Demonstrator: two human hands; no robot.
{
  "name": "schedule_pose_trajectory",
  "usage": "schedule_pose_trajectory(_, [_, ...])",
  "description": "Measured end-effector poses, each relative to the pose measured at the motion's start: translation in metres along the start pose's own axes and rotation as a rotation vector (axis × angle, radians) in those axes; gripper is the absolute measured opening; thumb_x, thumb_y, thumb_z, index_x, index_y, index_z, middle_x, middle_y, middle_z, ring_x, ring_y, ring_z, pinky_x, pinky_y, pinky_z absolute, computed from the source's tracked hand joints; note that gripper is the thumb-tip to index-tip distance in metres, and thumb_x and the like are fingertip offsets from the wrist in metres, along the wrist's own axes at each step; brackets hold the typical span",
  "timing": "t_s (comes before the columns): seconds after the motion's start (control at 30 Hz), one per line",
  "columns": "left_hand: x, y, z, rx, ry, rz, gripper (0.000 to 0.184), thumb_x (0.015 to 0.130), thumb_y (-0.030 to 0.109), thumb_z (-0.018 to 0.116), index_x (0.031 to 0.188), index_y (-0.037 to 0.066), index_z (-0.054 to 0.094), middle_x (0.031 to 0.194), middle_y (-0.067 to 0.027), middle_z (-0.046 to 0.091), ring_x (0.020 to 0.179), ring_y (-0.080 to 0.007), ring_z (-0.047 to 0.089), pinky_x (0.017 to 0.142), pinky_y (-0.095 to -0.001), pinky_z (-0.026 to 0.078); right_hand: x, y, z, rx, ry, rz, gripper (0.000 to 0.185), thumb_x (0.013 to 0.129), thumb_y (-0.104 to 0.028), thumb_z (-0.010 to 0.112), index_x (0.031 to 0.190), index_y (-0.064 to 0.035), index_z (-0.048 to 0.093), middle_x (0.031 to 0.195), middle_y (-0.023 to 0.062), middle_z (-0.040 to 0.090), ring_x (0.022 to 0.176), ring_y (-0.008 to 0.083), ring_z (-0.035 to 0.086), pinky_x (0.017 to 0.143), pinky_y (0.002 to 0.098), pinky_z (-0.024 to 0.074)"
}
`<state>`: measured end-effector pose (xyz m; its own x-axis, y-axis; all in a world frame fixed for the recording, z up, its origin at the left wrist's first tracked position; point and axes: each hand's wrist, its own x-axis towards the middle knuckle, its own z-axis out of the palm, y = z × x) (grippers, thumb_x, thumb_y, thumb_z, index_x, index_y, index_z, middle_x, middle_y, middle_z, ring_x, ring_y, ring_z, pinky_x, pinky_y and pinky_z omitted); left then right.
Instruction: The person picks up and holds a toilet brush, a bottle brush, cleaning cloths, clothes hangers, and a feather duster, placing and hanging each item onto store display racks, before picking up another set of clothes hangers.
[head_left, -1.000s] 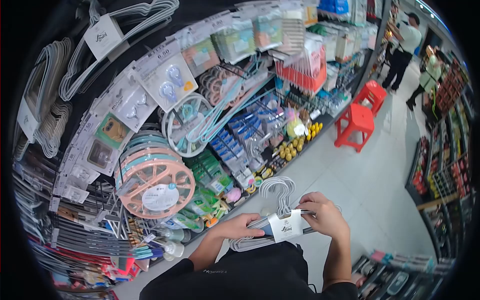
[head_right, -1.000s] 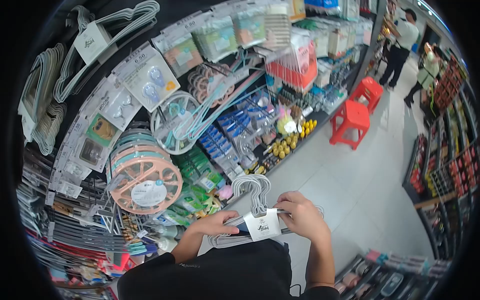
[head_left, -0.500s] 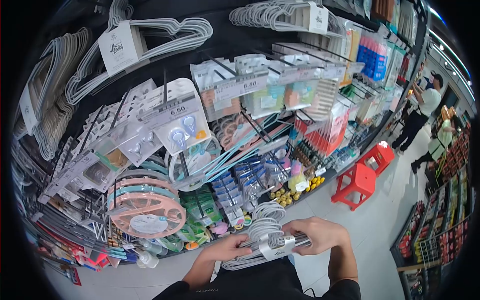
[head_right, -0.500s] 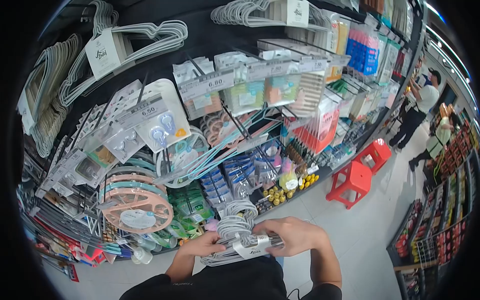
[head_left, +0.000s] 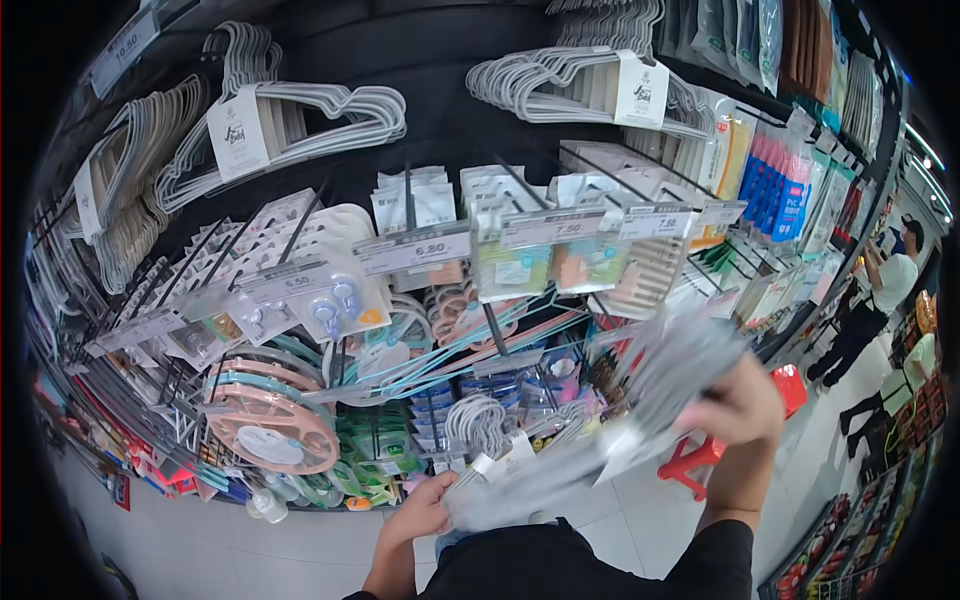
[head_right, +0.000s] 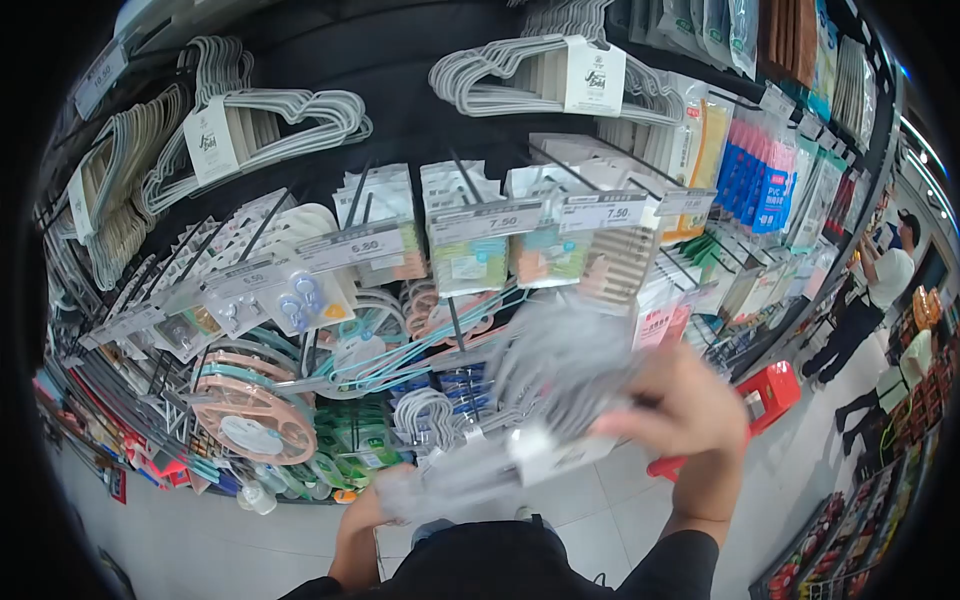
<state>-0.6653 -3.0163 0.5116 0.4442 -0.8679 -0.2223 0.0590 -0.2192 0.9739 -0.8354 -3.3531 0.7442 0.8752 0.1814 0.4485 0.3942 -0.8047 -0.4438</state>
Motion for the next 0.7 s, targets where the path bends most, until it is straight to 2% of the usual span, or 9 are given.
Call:
schedule_pose_trajectory(0.03, [0.002, 0.003, 0.005, 0.055, 0.001, -0.004, 0.023, 0.094, 0.023, 0.056, 0.083, 0.004, 0.050, 0.058, 0.0033, 0.047, 0.042, -0.0041, 0.043, 0.038, -0.0211, 0.033, -0.001, 0.012, -0.018, -0.038, 0.055, 0.037, 0.043, 0.084, -0.038, 0.063, 0.068, 0.0011, 0.053, 0.056, 0.0065, 0.051, 0.047, 0.0222, 0.050, 0.045, 0.0323, 0.0343])
schedule_pose_trajectory(0.1, [0.008, 0.009, 0.022, -0.057, 0.038, -0.065, 0.022, 0.093, 0.022, 0.058, 0.082, 0.005, 0.049, 0.058, 0.0039, 0.048, 0.043, -0.0036, 0.044, 0.038, -0.0205, 0.033, 0.012, 0.021, -0.049, 0.144, 0.350, 0.199, 0.047, 0.090, -0.041, 0.056, 0.064, -0.0012, 0.052, 0.050, 0.0011, 0.048, 0.041, 0.0126, 0.046, 0.040, 0.0271, 0.0313])
schedule_pose_trajectory(0.17, [0.011, 0.011, 0.036, -0.059, 0.042, -0.056, 0.021, 0.093, 0.021, 0.058, 0.082, 0.005, 0.049, 0.057, 0.0040, 0.047, 0.043, -0.0033, 0.044, 0.038, -0.0204, 0.033, 0.032, 0.040, -0.082, 0.382, 0.520, 0.359, 0.049, 0.094, -0.043, 0.049, 0.064, -0.0040, 0.054, 0.048, -0.0033, 0.044, 0.035, 0.0054, 0.038, 0.034, 0.0216, 0.0262])
schedule_pose_trajectory(0.23, [0.013, 0.010, 0.051, -0.092, 0.046, -0.055, 0.022, 0.093, 0.021, 0.058, 0.080, 0.005, 0.050, 0.057, 0.0039, 0.048, 0.043, -0.0026, 0.043, 0.038, -0.0201, 0.033, 0.059, 0.055, -0.111, 0.596, 0.591, 0.343, 0.049, 0.095, -0.043, 0.047, 0.067, -0.0056, 0.056, 0.046, -0.0030, 0.043, 0.030, 0.0036, 0.032, 0.030, 0.0179, 0.0214])
schedule_pose_trajectory(0.43, [0.011, 0.007, 0.082, -0.098, 0.098, -0.061, 0.022, 0.093, 0.021, 0.059, 0.078, 0.005, 0.051, 0.058, 0.0042, 0.048, 0.043, -0.0022, 0.043, 0.038, -0.0200, 0.032, 0.117, 0.080, -0.168, 0.621, 0.517, 0.377, 0.043, 0.093, -0.044, 0.052, 0.071, -0.0079, 0.051, 0.054, -0.0028, 0.041, 0.035, 0.0035, 0.031, 0.032, 0.0198, 0.0211])
schedule_pose_trajectory(0.7, [0.009, 0.008, 0.103, -0.131, 0.186, -0.054, 0.015, 0.093, 0.014, 0.057, 0.083, 0.004, 0.051, 0.061, 0.0027, 0.051, 0.044, -0.0023, 0.043, 0.038, -0.0195, 0.031, 0.168, 0.108, -0.172, 0.587, 0.413, 0.265, 0.043, 0.090, -0.046, 0.056, 0.073, -0.0058, 0.053, 0.058, -0.0032, 0.041, 0.040, 0.0019, 0.032, 0.033, 0.0186, 0.0209])
